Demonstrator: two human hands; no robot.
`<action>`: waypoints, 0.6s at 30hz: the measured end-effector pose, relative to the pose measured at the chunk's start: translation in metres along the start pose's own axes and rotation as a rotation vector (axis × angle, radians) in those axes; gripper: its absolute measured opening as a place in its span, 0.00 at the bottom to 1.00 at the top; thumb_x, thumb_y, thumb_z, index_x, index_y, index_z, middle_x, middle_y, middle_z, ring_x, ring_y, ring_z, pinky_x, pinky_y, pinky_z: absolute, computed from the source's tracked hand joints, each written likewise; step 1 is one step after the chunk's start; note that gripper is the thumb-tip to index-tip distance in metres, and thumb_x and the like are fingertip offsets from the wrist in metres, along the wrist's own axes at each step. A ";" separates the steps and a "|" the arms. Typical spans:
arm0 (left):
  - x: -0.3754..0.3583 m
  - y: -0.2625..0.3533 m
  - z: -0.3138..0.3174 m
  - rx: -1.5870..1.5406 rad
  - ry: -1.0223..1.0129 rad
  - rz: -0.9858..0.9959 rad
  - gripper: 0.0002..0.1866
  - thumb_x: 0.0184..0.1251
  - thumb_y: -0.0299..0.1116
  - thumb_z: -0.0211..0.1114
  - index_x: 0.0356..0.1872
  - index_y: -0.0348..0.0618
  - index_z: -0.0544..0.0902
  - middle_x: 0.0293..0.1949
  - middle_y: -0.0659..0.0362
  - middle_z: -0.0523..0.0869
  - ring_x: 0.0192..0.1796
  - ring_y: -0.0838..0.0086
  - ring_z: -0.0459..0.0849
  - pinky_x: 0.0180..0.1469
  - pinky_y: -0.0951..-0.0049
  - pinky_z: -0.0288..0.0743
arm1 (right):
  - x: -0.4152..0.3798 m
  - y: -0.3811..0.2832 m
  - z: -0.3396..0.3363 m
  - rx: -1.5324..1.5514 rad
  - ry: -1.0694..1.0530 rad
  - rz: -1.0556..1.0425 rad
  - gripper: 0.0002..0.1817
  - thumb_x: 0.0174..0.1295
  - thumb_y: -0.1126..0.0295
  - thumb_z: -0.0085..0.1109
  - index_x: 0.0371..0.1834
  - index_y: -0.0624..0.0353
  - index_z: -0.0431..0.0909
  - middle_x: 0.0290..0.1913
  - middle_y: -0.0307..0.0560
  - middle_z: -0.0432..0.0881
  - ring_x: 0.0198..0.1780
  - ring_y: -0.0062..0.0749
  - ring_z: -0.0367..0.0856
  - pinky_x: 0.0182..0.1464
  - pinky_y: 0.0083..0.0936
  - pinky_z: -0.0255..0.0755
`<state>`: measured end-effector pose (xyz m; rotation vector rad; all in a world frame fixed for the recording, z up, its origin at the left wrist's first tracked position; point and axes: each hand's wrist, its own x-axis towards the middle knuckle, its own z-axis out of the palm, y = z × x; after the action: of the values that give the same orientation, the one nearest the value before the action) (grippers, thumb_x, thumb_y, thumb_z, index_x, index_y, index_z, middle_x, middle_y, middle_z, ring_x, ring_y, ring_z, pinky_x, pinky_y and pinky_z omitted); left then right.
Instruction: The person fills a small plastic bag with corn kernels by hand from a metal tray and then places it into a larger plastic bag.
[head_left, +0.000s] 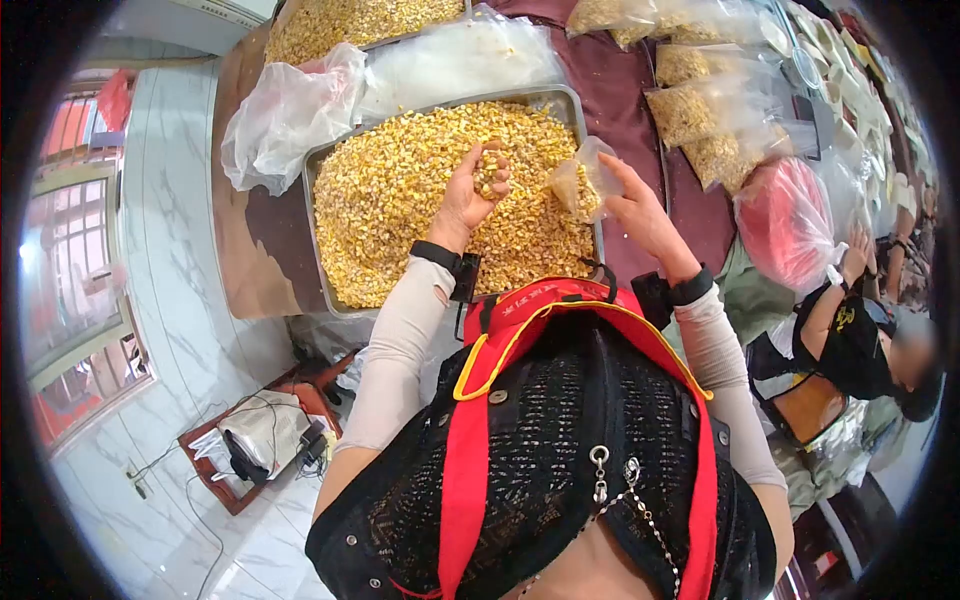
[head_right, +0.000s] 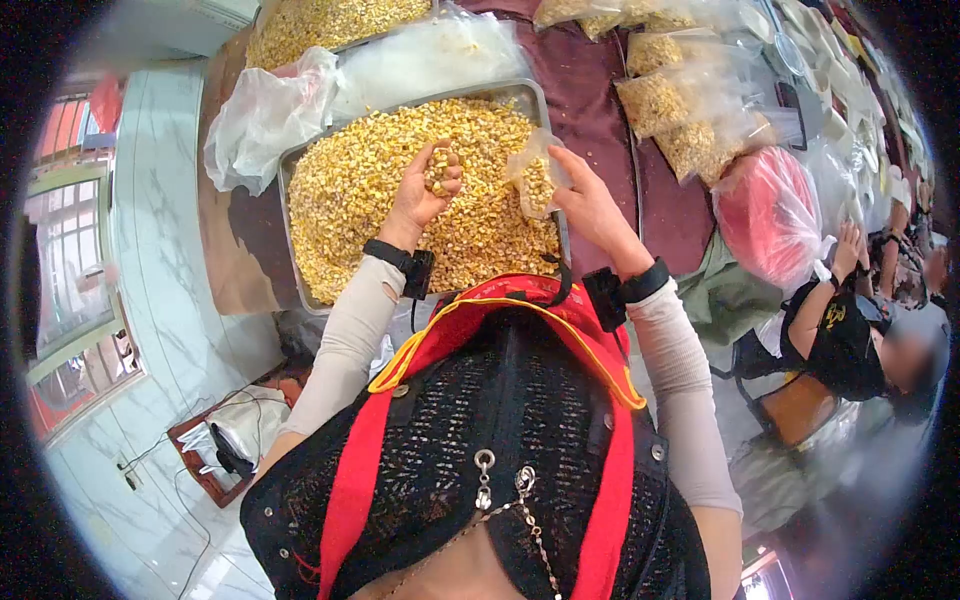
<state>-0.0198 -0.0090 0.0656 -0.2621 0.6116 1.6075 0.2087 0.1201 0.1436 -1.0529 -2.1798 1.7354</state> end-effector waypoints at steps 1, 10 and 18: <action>0.001 0.001 0.001 0.003 -0.001 -0.003 0.14 0.67 0.43 0.52 0.44 0.44 0.75 0.31 0.59 0.75 0.30 0.74 0.72 0.24 0.81 0.67 | 0.000 0.001 0.001 0.002 0.004 0.000 0.33 0.52 0.80 0.44 0.66 0.55 0.59 0.45 0.38 0.71 0.30 0.15 0.66 0.30 0.12 0.62; 0.000 -0.020 0.094 0.019 -0.291 0.006 0.13 0.67 0.47 0.51 0.35 0.50 0.73 0.22 0.63 0.68 0.23 0.80 0.65 0.21 0.83 0.57 | 0.008 0.023 0.007 -0.013 0.057 -0.177 0.33 0.48 0.84 0.42 0.64 0.64 0.58 0.62 0.47 0.64 0.58 0.28 0.67 0.55 0.20 0.64; 0.017 -0.069 0.128 0.259 -0.223 0.307 0.14 0.66 0.46 0.54 0.27 0.48 0.71 0.18 0.64 0.71 0.21 0.80 0.69 0.25 0.79 0.65 | 0.004 0.005 0.002 -0.052 0.028 -0.120 0.34 0.47 0.84 0.43 0.64 0.65 0.58 0.66 0.50 0.60 0.66 0.32 0.58 0.62 0.23 0.56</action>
<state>0.0684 0.0749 0.1472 0.2102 0.7020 1.7973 0.2064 0.1213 0.1376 -0.9305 -2.2331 1.6115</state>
